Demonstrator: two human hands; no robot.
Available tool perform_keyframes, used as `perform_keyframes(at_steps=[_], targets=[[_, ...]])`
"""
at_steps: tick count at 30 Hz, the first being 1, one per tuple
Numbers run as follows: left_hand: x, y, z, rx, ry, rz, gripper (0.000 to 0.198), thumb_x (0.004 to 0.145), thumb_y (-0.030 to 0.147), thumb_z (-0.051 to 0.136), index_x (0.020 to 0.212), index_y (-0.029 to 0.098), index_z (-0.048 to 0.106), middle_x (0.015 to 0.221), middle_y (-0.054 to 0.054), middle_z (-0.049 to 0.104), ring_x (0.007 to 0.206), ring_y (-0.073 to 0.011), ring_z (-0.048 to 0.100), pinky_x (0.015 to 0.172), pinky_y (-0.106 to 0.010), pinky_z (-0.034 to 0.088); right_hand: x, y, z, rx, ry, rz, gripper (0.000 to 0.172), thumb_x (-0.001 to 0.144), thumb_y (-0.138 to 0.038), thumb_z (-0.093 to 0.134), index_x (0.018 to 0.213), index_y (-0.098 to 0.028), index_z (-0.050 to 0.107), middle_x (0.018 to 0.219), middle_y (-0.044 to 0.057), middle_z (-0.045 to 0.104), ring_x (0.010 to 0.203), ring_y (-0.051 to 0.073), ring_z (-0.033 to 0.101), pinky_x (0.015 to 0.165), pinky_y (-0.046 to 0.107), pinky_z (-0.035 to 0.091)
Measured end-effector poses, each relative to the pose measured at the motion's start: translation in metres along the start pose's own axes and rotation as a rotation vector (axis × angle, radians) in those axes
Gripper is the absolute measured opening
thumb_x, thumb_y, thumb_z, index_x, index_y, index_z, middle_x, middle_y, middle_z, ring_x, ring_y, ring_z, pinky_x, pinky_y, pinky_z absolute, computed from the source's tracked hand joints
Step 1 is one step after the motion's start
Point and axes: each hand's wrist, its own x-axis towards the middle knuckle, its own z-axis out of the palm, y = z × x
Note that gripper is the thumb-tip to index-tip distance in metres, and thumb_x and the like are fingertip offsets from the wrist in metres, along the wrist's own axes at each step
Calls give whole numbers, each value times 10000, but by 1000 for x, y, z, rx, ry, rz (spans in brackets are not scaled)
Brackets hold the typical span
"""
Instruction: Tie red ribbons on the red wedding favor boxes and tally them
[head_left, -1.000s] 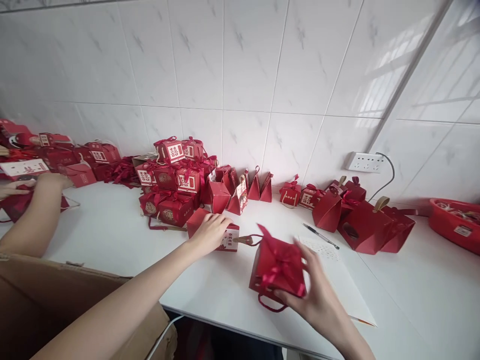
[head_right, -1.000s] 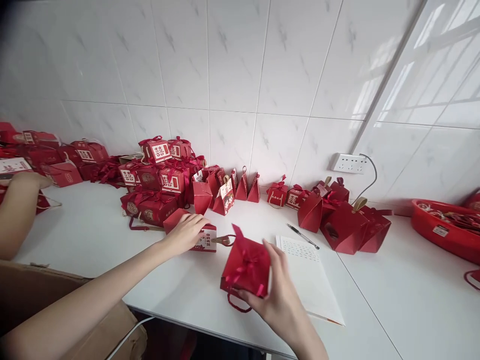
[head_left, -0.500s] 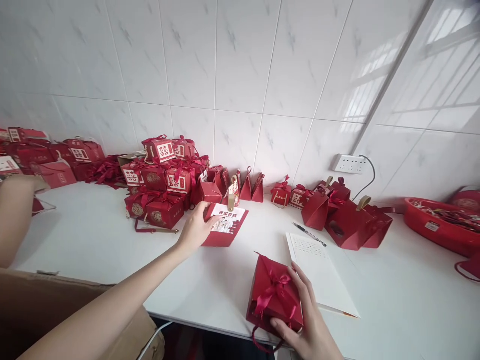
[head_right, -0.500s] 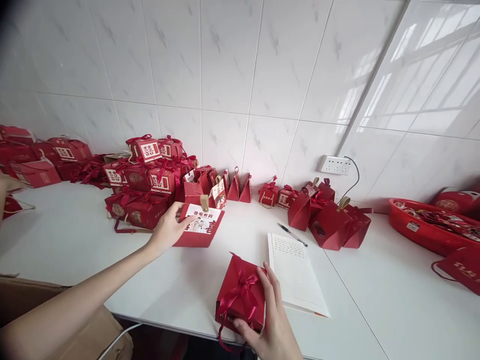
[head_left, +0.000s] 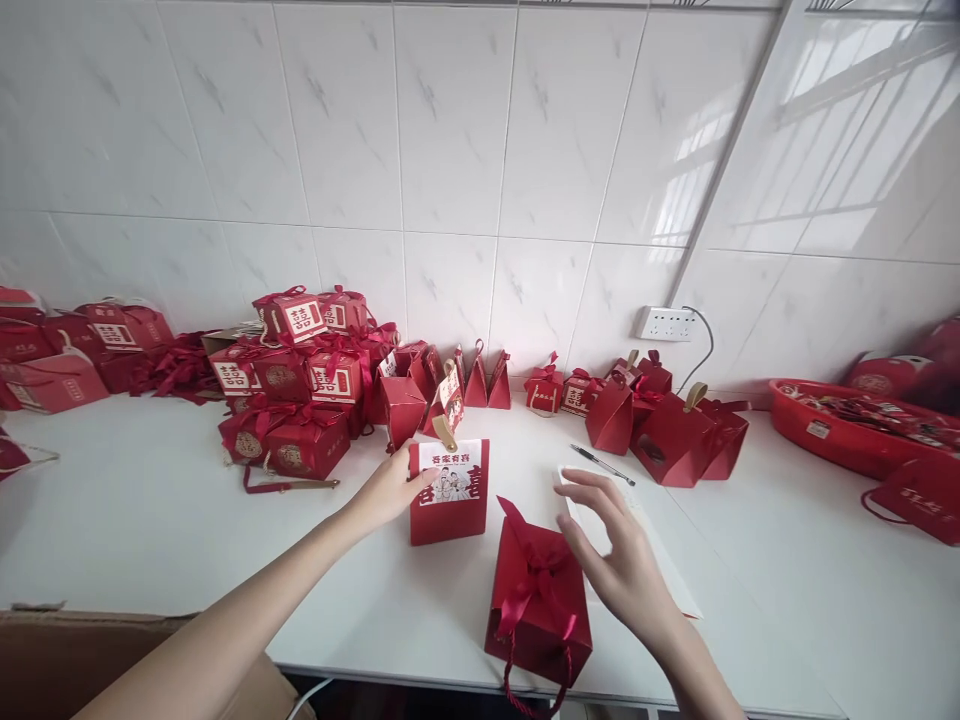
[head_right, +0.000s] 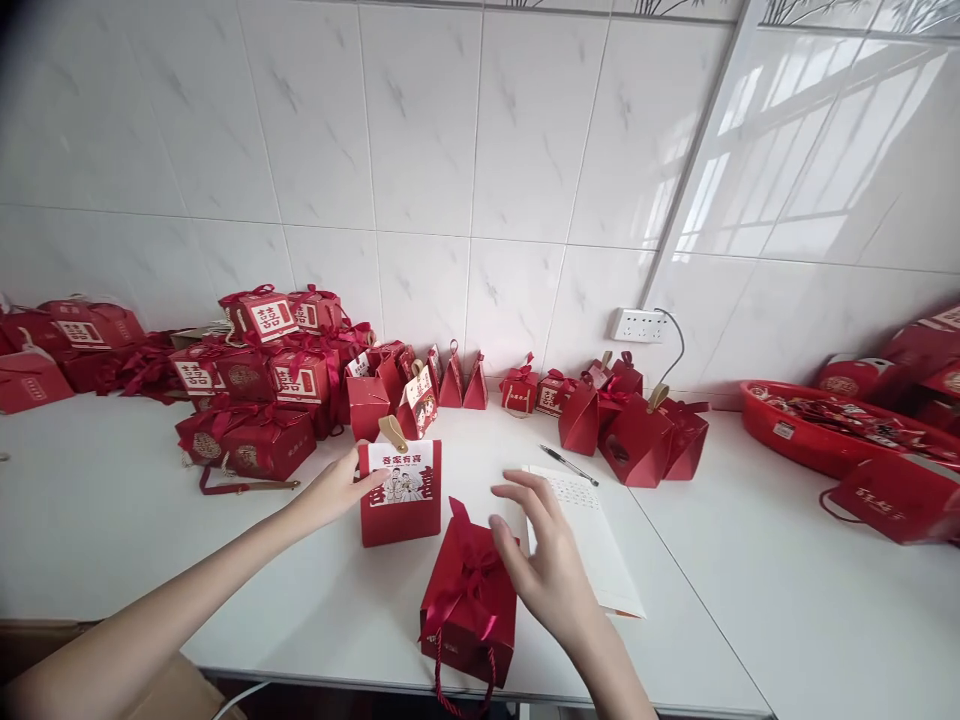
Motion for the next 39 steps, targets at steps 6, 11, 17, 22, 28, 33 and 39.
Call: perform_keyframes(at_steps=[6,11,17,22,28,33,39], targets=[[5,-2,1,9,22,13,382,734,518,490,947,202,502,992,-75,670,917,-259,632,786,-353,503,66,-19,24,19,-129,-232,180,852,-177,497,1026,-210,527,1088,95,523,1050,209,518,903,386,450],[7,-4,1,-21,31,5,468,692,572,505,970,195,511,994,-90,674,895,-271,640,761,-363,511,103,-17,57,-63,-219,-266,255,846,-155,534,1099,-146,499,1078,117,550,1025,203,532,880,335,450],[7,-4,0,15,16,-3,433,704,571,482,929,201,513,942,-79,683,882,-265,641,738,-355,512,111,-15,78,-210,-342,-251,64,867,-138,496,879,-167,552,832,48,601,730,160,575,657,260,437],[5,-2,0,47,3,-20,441,717,549,463,978,194,494,969,-81,671,900,-261,632,746,-343,507,104,-17,83,-247,-334,-231,123,852,-104,483,756,-174,512,720,13,555,611,134,505,571,239,365],[3,-2,1,54,21,15,363,757,508,456,947,203,514,915,-51,668,860,-244,631,749,-324,496,99,-16,84,-188,-302,-248,124,868,-102,450,784,-179,501,759,14,544,649,127,508,602,224,383],[1,2,0,43,21,7,333,803,491,397,909,197,511,880,-38,660,843,-225,621,758,-320,478,95,-9,88,-120,-263,-265,127,868,-104,422,788,-183,480,745,19,521,636,137,495,596,235,389],[-2,6,-2,52,17,11,305,825,468,379,919,206,504,805,1,641,755,-191,599,715,-290,458,92,-5,92,-72,-238,-279,163,849,-89,396,732,-198,430,709,14,482,585,143,458,575,249,387]])
